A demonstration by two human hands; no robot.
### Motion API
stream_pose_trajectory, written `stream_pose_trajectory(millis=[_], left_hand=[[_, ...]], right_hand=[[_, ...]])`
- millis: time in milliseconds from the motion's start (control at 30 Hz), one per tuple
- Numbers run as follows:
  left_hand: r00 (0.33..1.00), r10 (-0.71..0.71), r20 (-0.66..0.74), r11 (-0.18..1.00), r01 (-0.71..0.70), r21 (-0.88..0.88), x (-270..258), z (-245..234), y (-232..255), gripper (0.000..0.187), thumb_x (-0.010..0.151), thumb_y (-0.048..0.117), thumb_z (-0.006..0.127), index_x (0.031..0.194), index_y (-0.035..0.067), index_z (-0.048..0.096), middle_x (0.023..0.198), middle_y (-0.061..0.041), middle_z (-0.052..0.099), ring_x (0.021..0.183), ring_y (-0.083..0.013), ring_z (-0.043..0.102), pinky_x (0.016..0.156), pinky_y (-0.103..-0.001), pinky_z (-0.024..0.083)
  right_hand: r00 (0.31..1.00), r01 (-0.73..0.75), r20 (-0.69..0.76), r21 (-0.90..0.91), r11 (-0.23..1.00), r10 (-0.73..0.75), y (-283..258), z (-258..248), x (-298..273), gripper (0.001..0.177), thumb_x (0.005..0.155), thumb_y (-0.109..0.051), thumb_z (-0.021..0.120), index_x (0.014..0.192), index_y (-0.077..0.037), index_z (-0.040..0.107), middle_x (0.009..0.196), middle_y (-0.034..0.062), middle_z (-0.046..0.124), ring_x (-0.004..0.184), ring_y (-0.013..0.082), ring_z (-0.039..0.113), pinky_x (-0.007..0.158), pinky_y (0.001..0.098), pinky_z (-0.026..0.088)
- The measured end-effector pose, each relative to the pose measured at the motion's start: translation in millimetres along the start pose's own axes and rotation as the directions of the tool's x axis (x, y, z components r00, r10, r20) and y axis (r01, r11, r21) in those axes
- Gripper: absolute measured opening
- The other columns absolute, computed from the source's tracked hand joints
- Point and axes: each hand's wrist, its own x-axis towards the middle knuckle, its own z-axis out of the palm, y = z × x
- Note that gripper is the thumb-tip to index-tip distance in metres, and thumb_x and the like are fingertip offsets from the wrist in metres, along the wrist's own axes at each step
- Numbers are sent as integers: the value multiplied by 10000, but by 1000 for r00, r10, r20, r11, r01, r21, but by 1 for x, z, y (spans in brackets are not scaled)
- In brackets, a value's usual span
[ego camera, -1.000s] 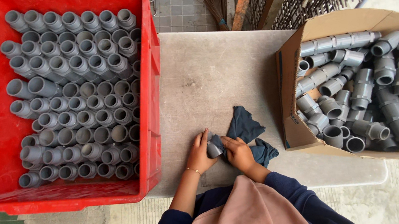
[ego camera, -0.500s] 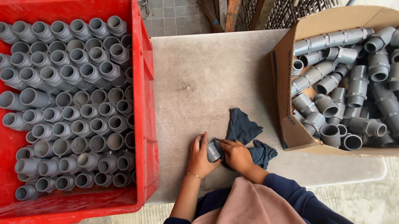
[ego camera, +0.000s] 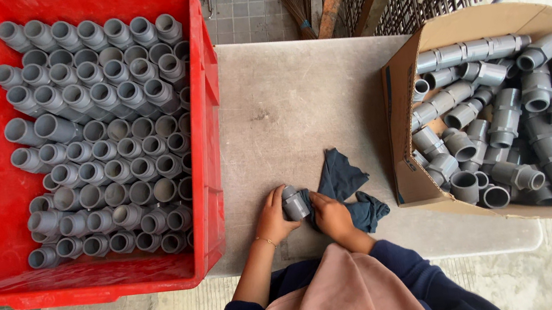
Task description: The person wipes gray pipe fittings one by one using a dark cloth. They pick each fitting from a cardboard box, wipe it on a table, and place it into a red plastic bin. The process is repeated for multiple fittings throughout the clip.
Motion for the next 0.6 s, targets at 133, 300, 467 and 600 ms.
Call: stream_pose_trajectory(millis=[133,300,467,600], left_hand=[[998,-58,30,998,58,18,-2,5,-2,1056,519,188,831,1454,135,343,1429,-212,406,1328,-379,448,1133,-435,386],[1000,-21,-4,1000,21,6,-2,-2,8,1025,526,153,814,1438,99,349,1395,-239,423,1306,-416,455,1113,-462,398],[1000,-13,-4,1000,13,22,-1,5,0,1046,534,146,821,1454,98,326,1411,-243,403,1322,-414,438,1124,-458,390],[1000,12,-13,998,-11,58,-1,11,-9,999,551,100,762,1454,100,333,1390,-237,419,1304,-410,456,1103,-454,411]], right_hand=[[981,134,-151,52,990,-124,-36,-23,-3,325,890,-112,568,1204,-115,652,1174,92,689,944,347,685,736,418,574],[983,154,-63,-206,966,-170,0,-6,-4,459,798,-106,514,1226,-214,636,1219,-26,653,727,295,711,635,393,591],[947,248,-192,-65,967,-256,-36,-30,0,445,841,-74,487,1246,-172,640,1187,30,671,832,289,702,654,379,565],[857,468,-151,-171,867,-493,-38,-29,-6,492,837,-120,457,1308,-162,595,1240,46,639,814,224,689,659,345,528]])
